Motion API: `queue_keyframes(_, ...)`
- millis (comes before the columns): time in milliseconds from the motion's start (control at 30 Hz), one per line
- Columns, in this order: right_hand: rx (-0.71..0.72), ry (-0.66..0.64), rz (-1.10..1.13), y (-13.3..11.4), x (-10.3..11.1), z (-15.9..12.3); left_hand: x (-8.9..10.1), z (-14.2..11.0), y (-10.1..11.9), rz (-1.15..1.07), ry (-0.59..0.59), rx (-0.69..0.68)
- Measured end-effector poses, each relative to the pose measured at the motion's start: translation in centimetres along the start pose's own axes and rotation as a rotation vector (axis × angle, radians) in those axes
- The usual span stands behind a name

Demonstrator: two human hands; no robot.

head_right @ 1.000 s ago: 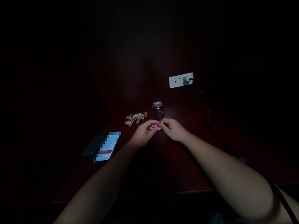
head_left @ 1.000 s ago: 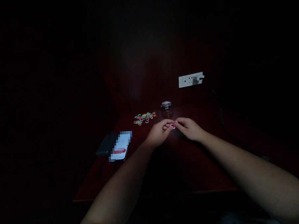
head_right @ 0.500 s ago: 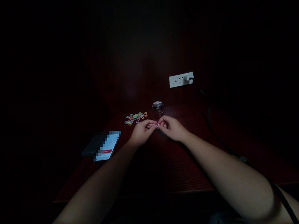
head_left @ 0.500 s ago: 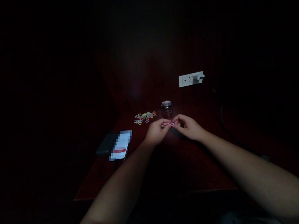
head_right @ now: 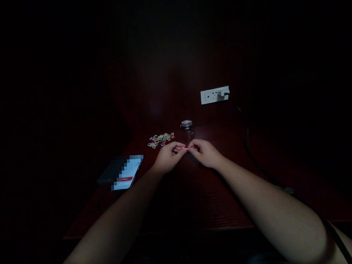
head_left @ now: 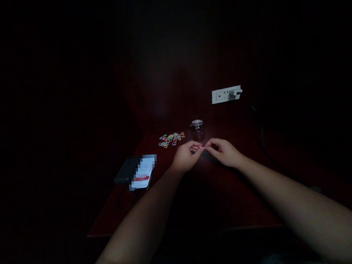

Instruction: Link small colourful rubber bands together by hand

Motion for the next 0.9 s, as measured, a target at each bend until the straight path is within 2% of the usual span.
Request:
queue_keyframes(200,0.005,0.011,-0.011,-0.26,0.17,0.00,0.36,-0.05,0.14,0.011,0.027,0.009)
queue_keyframes(667,-0.009,-0.014,0.079,0.22,-0.32,-0.08,-0.01,0.11,-0.02,-0.011,-0.023,0.045)
queue_keyframes(900,0.001,0.003,0.004,-0.06,0.10,-0.11,-0.05,-0.01,0.12,-0.007,-0.006,0.022)
Point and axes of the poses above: each hand's wrist, its own z-axis towards the middle knuckle, its own x-axis out of the back of the hand, y = z × x, the point moved 8 cm from there along z, towards the middle knuckle, and after that the axes turned 8 degrees about -z, right-handed, at the moved point
